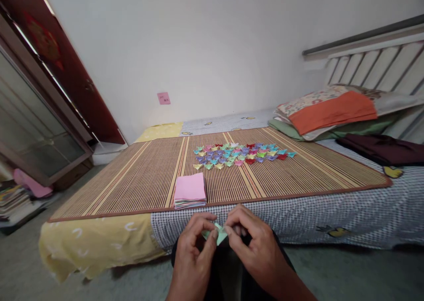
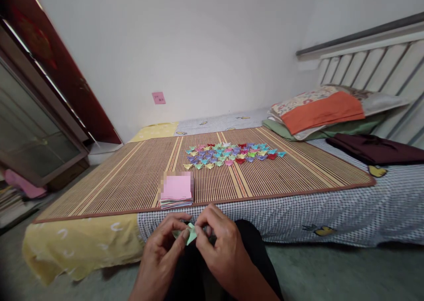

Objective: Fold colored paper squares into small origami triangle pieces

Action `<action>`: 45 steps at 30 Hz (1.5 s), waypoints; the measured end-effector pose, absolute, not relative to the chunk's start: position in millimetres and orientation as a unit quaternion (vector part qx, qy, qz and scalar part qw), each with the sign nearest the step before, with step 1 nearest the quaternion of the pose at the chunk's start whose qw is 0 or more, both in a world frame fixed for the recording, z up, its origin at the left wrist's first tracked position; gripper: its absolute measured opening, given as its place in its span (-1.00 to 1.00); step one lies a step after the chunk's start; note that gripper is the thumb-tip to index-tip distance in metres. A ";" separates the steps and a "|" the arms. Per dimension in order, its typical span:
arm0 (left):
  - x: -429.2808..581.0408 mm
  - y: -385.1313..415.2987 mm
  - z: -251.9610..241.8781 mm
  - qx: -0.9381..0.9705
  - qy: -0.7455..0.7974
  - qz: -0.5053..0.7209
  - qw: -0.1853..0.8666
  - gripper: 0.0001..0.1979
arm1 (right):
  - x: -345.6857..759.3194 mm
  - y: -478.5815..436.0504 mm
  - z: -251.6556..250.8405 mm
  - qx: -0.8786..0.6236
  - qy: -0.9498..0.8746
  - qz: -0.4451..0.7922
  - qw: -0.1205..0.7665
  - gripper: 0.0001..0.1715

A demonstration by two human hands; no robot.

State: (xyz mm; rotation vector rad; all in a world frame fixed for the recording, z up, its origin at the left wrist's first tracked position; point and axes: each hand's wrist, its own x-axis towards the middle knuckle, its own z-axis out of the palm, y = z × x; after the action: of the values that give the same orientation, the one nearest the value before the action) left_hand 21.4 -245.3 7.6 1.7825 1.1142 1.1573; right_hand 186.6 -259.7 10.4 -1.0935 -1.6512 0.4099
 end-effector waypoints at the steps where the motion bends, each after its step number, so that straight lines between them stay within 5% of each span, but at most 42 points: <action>1: 21.4 -245.1 6.7 0.686 0.439 0.452 0.363 -0.82 | 187.1 -259.2 10.2 -0.462 -0.684 0.172 0.538 -0.77; 10: 23.9 -244.2 -0.2 0.719 0.431 0.479 0.261 -0.87 | 188.3 -255.3 3.9 -0.446 -0.645 0.240 0.573 -0.81; 19: 29.7 -245.2 -10.2 0.760 0.396 0.497 0.133 -0.79 | 176.3 -254.4 -6.0 -0.528 -0.648 0.200 0.511 -0.86; 35: 28.3 -242.2 -25.1 0.806 0.379 0.435 0.129 -0.76 | 191.7 -248.4 -4.4 -0.552 -0.588 0.314 0.501 -0.85; 45: 30.9 -233.2 -23.9 0.758 0.412 0.456 0.218 -0.83 | 185.9 -246.4 -10.6 -0.548 -0.610 0.287 0.495 -0.83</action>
State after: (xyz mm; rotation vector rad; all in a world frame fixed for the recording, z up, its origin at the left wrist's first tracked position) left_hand 30.9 -233.2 -23.9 2.0989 1.1418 1.2635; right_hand 185.9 -246.4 -10.6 -1.3290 -1.4780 0.6968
